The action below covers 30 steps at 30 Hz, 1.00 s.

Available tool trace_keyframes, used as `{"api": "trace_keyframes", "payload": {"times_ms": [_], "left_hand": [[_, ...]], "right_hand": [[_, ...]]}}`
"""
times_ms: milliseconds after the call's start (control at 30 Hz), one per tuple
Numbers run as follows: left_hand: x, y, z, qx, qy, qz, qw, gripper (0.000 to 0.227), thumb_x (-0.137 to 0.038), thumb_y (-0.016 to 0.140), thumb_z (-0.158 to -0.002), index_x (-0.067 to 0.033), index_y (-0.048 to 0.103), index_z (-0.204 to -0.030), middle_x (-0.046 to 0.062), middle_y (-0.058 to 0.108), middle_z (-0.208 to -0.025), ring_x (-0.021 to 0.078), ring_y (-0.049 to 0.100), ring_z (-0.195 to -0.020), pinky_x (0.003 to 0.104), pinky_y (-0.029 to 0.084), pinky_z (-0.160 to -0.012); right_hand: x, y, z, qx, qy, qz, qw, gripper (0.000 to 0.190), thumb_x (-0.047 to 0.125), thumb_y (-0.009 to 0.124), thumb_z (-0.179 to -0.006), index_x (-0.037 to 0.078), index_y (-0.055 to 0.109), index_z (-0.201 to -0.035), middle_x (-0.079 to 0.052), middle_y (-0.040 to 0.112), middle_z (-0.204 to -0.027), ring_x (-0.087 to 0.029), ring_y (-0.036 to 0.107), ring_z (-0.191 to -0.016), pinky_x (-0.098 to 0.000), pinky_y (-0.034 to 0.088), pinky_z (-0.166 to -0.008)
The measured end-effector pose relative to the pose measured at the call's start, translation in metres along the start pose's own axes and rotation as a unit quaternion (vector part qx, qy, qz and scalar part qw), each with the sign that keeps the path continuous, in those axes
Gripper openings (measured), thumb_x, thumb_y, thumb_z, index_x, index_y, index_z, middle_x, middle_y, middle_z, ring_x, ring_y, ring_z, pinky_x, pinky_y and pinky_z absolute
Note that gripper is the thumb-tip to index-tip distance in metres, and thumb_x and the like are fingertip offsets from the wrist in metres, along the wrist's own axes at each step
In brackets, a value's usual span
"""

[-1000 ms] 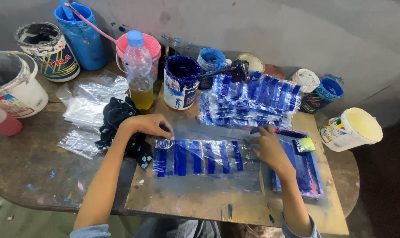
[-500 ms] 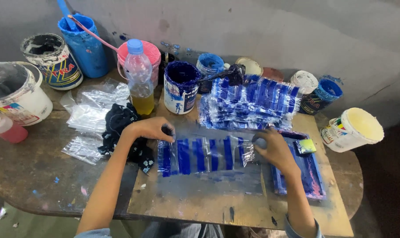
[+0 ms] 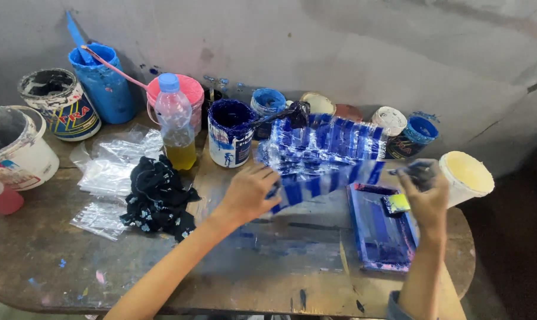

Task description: The person uses a yellow sponge to apply blue paint from a rectangular tray onto clear plastic sheets. They repeatedly dip the sponge into the paint, spread it evenly, and press it onto the plastic sheets, stacking the painted sheets on the table. At the end, they use a brush to scoop more blue paint from a can into the tray.

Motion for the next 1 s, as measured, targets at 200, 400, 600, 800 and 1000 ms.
{"api": "trace_keyframes", "payload": {"times_ms": [200,400,600,800,1000], "left_hand": [[-0.037,0.030,-0.070,0.001,0.059,-0.160,0.985,0.021,0.001,0.082,-0.074,-0.0044,0.072,-0.092,0.009,0.073,-0.093,0.0241,0.066,-0.102,0.033,0.061,-0.070],[-0.001,0.092,-0.137,0.005,-0.015,-0.246,0.969,0.039,0.011,0.077,-0.071,-0.0011,0.071,-0.108,0.003,0.065,-0.082,0.0177,0.064,-0.054,0.033,0.053,-0.050],[-0.005,0.029,-0.165,-0.201,-0.036,-0.339,0.918,0.029,-0.008,0.081,-0.076,-0.0083,0.071,-0.103,0.006,0.070,-0.097,0.0228,0.065,-0.109,0.035,0.053,-0.084],[0.052,0.055,-0.192,-0.236,-0.214,-0.247,0.915,0.027,-0.022,0.051,-0.104,-0.0010,0.046,-0.088,0.004,0.052,-0.107,0.0167,0.051,-0.105,0.025,0.035,-0.092],[0.046,0.054,-0.182,-0.325,-0.024,-0.291,0.899,0.020,-0.011,0.078,-0.082,-0.0056,0.063,-0.071,0.019,0.062,-0.106,0.0308,0.050,-0.111,0.046,0.042,-0.091]], "right_hand": [[-0.015,-0.028,-0.033,0.019,0.035,0.125,0.991,0.010,-0.001,0.071,-0.096,-0.001,0.062,-0.102,-0.019,0.070,-0.098,-0.027,0.069,-0.089,-0.0388,0.059,-0.087],[-0.071,-0.023,-0.068,0.065,0.049,0.176,0.981,0.009,-0.002,0.067,-0.089,0.003,0.069,-0.097,-0.014,0.074,-0.096,-0.024,0.069,-0.087,-0.0385,0.057,-0.088],[-0.108,-0.002,-0.089,0.025,-0.021,0.143,0.989,0.021,0.020,0.076,-0.085,0.017,0.074,-0.106,-0.008,0.074,-0.094,-0.024,0.071,-0.095,-0.0387,0.053,-0.088],[-0.123,0.024,-0.114,-0.013,-0.036,0.141,0.989,0.018,0.016,0.073,-0.084,0.016,0.071,-0.103,-0.009,0.074,-0.094,-0.031,0.071,-0.099,-0.0394,0.052,-0.091],[-0.122,0.035,-0.122,-0.041,-0.024,0.127,0.991,0.015,0.016,0.069,-0.086,0.019,0.072,-0.101,-0.005,0.074,-0.089,-0.027,0.072,-0.092,-0.0360,0.053,-0.087]]}}
Point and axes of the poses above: each hand's wrist, its own z-axis away from the middle knuckle, its own y-axis out of the palm, x = y × z, the point moved 10 cm from there along -z, towards the middle knuckle
